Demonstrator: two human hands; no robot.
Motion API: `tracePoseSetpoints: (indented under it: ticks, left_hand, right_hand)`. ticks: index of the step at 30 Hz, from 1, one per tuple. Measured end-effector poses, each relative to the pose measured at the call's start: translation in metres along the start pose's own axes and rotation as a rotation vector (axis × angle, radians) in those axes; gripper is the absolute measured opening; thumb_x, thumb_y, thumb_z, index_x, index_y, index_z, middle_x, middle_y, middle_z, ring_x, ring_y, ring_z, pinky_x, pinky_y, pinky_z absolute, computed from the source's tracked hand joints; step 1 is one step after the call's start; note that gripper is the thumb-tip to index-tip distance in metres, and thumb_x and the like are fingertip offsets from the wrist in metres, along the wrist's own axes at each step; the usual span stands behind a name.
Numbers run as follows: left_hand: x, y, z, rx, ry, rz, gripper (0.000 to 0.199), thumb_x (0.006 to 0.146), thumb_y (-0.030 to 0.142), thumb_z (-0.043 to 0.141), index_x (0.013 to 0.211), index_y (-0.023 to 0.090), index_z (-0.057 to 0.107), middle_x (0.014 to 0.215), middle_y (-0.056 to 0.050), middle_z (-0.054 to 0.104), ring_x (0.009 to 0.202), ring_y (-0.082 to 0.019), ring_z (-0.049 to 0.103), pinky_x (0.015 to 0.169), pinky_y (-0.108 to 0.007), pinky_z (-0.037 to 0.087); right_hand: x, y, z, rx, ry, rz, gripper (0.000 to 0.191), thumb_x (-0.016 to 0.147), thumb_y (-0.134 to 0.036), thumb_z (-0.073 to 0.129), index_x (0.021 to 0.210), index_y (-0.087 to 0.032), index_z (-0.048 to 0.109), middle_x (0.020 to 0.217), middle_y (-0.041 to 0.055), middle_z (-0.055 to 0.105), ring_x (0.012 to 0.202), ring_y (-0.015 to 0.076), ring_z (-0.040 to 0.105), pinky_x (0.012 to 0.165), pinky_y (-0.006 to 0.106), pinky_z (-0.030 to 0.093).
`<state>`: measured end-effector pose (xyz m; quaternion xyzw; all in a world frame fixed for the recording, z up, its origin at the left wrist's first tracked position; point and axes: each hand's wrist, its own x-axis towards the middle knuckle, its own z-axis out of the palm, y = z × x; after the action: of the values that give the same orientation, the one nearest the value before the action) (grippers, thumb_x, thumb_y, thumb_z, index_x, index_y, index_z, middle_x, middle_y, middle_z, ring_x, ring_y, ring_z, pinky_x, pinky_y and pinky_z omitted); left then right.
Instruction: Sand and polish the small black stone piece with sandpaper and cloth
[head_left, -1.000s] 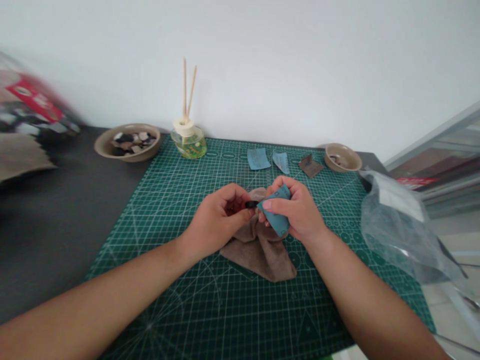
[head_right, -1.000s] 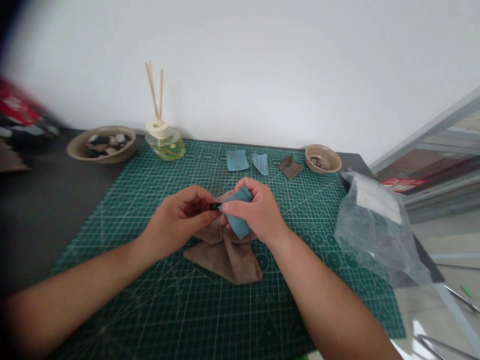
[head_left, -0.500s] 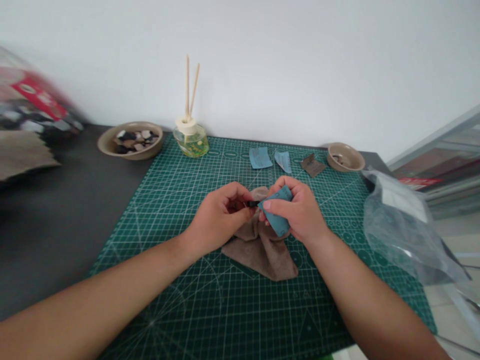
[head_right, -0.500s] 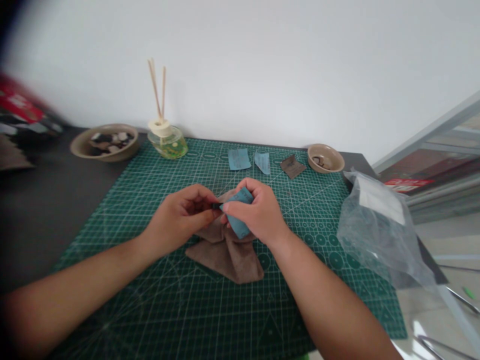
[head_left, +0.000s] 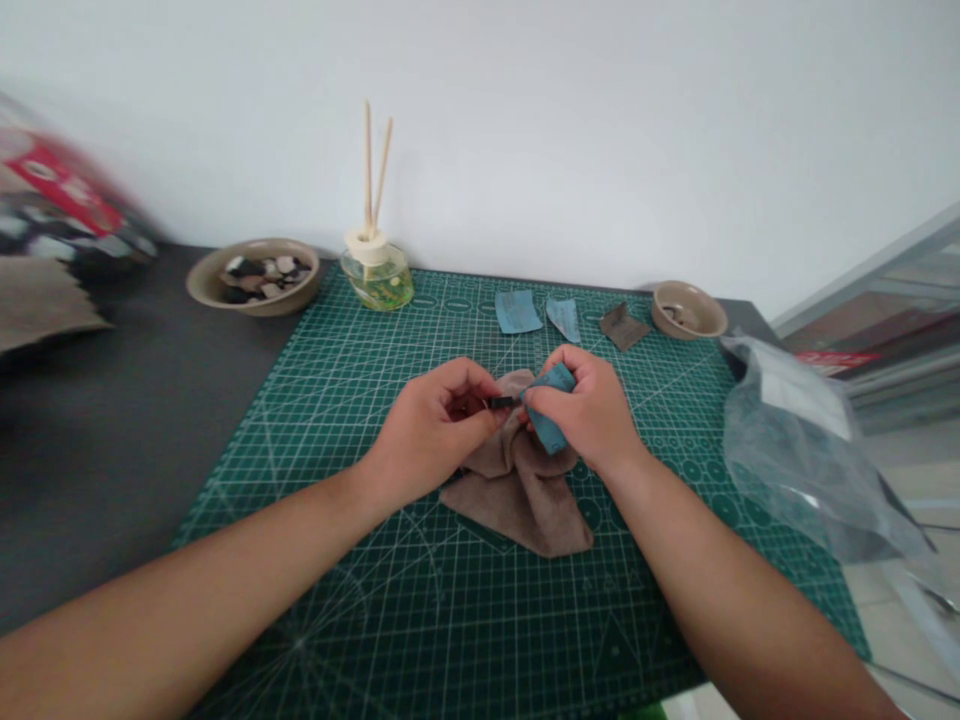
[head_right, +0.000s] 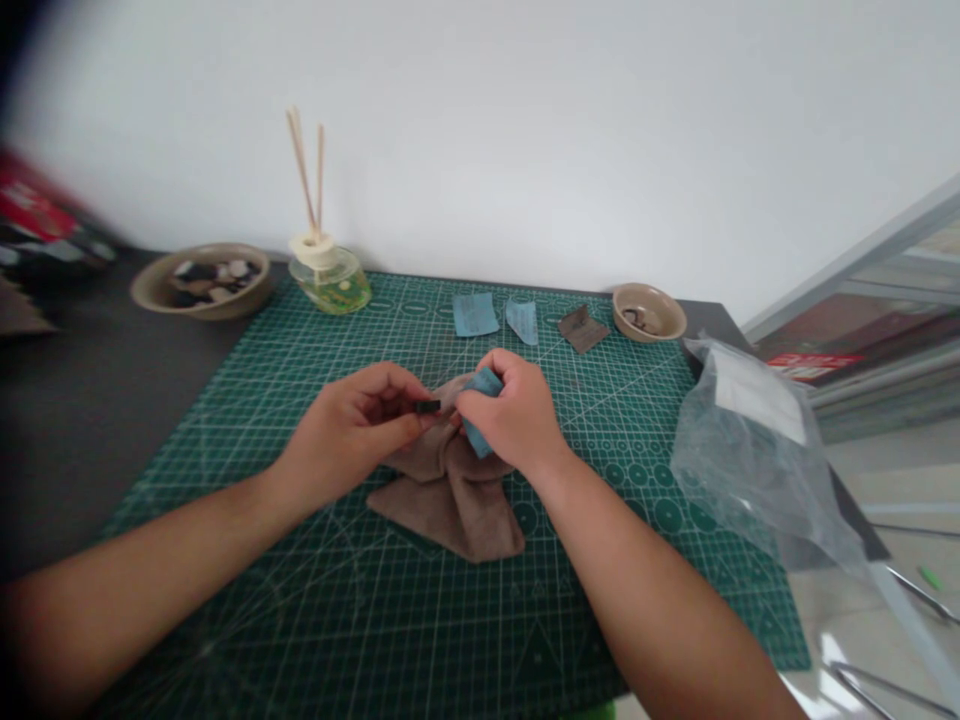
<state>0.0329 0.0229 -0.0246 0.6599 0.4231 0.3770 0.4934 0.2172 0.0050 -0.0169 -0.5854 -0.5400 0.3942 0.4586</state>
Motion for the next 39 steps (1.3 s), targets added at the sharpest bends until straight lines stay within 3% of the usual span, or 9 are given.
tracePoseSetpoints:
  ticks: [6,8,11,14,21,32,39]
  left_hand:
    - [-0.0006,0.0016,-0.0003,-0.037,-0.013,-0.032,0.011,0.075,0.022,0.07,0.083,0.016,0.065,0.071,0.002,0.064,0.06,-0.011,0.056,0.054,-0.022,0.044]
    - [-0.0009,0.0018,-0.0004,-0.043,-0.018,-0.046,0.013,0.074,0.022,0.071,0.083,0.016,0.064,0.07,0.002,0.064,0.058,-0.011,0.056,0.053,-0.022,0.044]
    - [-0.0012,0.0025,-0.0001,-0.059,-0.023,-0.06,0.013,0.074,0.023,0.072,0.083,0.017,0.065,0.07,0.001,0.065,0.058,-0.011,0.057,0.053,-0.021,0.045]
    - [-0.0012,0.0039,0.0004,-0.083,-0.018,-0.074,0.014,0.074,0.023,0.073,0.082,0.017,0.064,0.07,0.001,0.066,0.058,-0.011,0.057,0.052,-0.021,0.046]
    - [0.0001,0.0045,-0.0004,-0.336,-0.069,-0.189,0.022,0.073,0.023,0.08,0.083,0.016,0.062,0.066,0.003,0.066,0.051,-0.008,0.055,0.047,-0.018,0.045]
    - [0.0017,0.0049,-0.0035,-0.659,-0.137,-0.366,0.027,0.075,0.022,0.082,0.096,0.013,0.07,0.068,-0.002,0.071,0.045,-0.007,0.056,0.042,-0.016,0.046]
    - [0.0019,0.0028,-0.0041,-0.678,-0.149,-0.391,0.029,0.076,0.02,0.08,0.104,0.015,0.075,0.067,-0.002,0.071,0.043,-0.007,0.055,0.039,-0.015,0.045]
  right_hand:
    - [-0.0034,0.0009,0.0009,0.423,-0.173,0.062,0.024,0.073,-0.025,0.075,0.077,-0.025,0.051,0.059,-0.0057,0.069,0.049,0.0172,0.065,0.045,0.027,0.053]
    - [-0.0043,0.0003,0.0013,0.347,-0.18,0.051,0.023,0.073,-0.023,0.076,0.075,-0.024,0.053,0.059,-0.0052,0.068,0.05,0.0175,0.066,0.046,0.028,0.053]
    - [-0.0019,0.0007,0.0016,0.148,-0.083,0.067,0.02,0.071,-0.02,0.075,0.072,-0.024,0.055,0.057,-0.0041,0.067,0.049,0.0175,0.065,0.045,0.027,0.052]
    - [0.0007,0.0015,0.0013,0.136,-0.014,0.085,0.02,0.069,-0.019,0.074,0.071,-0.024,0.055,0.055,-0.0044,0.067,0.047,0.0174,0.064,0.042,0.026,0.05]
    - [-0.005,0.001,0.0015,0.374,-0.162,0.06,0.022,0.073,-0.02,0.076,0.076,-0.024,0.055,0.059,-0.0032,0.071,0.049,0.0178,0.066,0.045,0.027,0.054]
    - [-0.0048,0.0013,0.0011,0.353,-0.157,0.051,0.022,0.073,-0.019,0.076,0.074,-0.024,0.054,0.059,-0.0038,0.07,0.05,0.0173,0.066,0.046,0.027,0.052]
    - [-0.0052,-0.0023,0.0005,0.192,-0.131,0.011,0.019,0.072,-0.02,0.074,0.072,-0.024,0.055,0.061,-0.0036,0.069,0.052,0.0166,0.065,0.049,0.028,0.053]
